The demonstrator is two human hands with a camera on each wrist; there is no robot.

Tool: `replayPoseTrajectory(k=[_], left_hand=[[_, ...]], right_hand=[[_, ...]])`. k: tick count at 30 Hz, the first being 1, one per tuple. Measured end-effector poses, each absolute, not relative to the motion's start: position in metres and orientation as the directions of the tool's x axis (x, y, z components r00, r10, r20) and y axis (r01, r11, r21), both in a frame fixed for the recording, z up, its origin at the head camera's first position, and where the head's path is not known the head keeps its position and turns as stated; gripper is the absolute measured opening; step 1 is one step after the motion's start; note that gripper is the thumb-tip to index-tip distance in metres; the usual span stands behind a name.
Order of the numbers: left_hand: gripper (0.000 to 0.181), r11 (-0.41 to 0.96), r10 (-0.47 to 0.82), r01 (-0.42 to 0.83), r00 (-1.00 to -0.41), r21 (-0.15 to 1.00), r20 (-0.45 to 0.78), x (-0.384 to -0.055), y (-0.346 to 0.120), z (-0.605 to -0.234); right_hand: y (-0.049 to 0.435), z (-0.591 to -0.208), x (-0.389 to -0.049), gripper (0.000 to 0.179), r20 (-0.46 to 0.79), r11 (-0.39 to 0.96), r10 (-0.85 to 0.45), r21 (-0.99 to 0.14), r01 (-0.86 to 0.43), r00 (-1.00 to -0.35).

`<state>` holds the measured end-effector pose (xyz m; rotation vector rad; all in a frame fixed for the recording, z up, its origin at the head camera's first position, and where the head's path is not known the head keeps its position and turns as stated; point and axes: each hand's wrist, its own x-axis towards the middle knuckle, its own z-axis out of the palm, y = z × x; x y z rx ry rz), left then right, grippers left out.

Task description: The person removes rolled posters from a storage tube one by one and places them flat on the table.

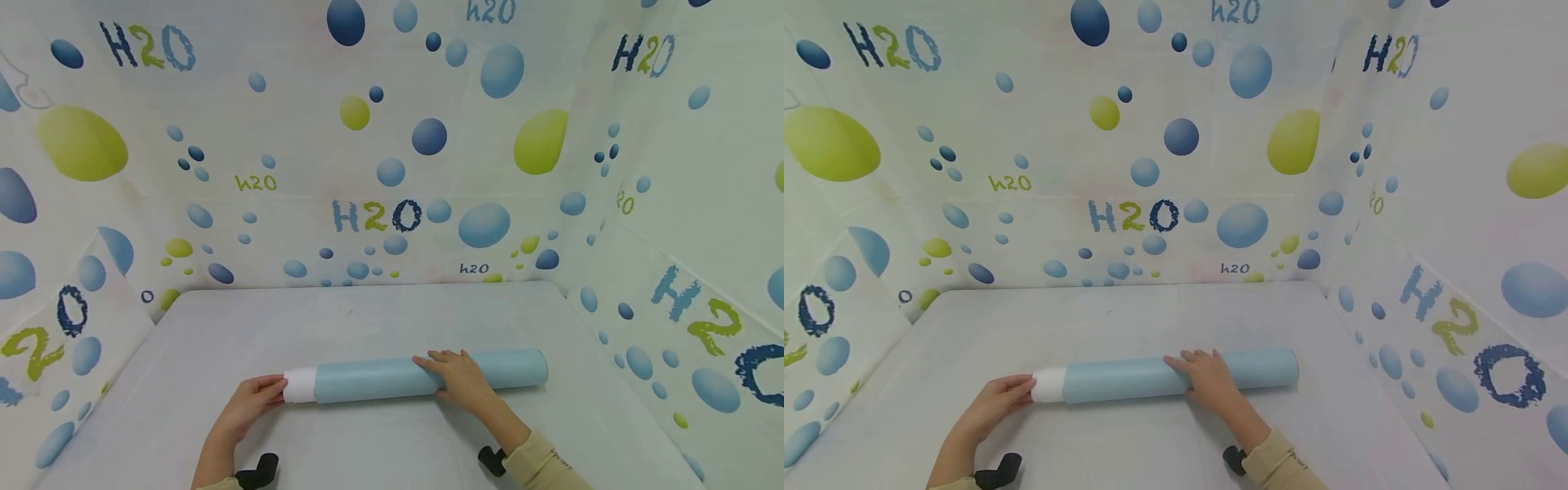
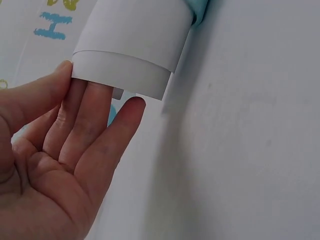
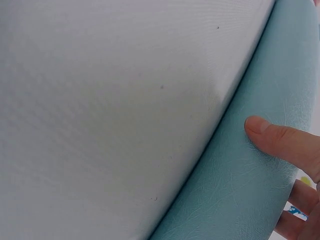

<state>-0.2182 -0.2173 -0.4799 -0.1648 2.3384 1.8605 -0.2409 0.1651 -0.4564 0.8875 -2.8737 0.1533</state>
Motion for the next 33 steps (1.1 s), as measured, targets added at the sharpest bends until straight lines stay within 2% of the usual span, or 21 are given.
replayPoseTrajectory(k=[17, 28, 30, 33], left_hand=[[0.053, 0.327, -0.076, -0.209, -0.978, 0.922, -0.195, -0.208, -0.277, -0.472], [0.055, 0.323, -0.108, -0.218, -0.975, 0.921, -0.193, -0.205, -0.283, -0.468], [0.055, 0.362, -0.129, -0.219, -0.975, 0.906, -0.184, -0.204, -0.283, -0.467], [0.052, 0.511, -0.166, -0.180, -0.980, 0.840, -0.109, -0.201, -0.280, -0.462]], right_hand=[[0.161, -0.459, -0.236, 0.073, 0.175, 0.825, -0.543, -0.067, -0.560, -0.821], [0.158, -0.461, -0.233, 0.074, 0.171, 0.833, -0.533, -0.064, -0.549, -0.828], [0.157, -0.461, -0.232, 0.074, 0.171, 0.833, -0.532, -0.065, -0.549, -0.829], [0.156, -0.461, -0.230, 0.074, 0.173, 0.834, -0.532, -0.061, -0.548, -0.829]])
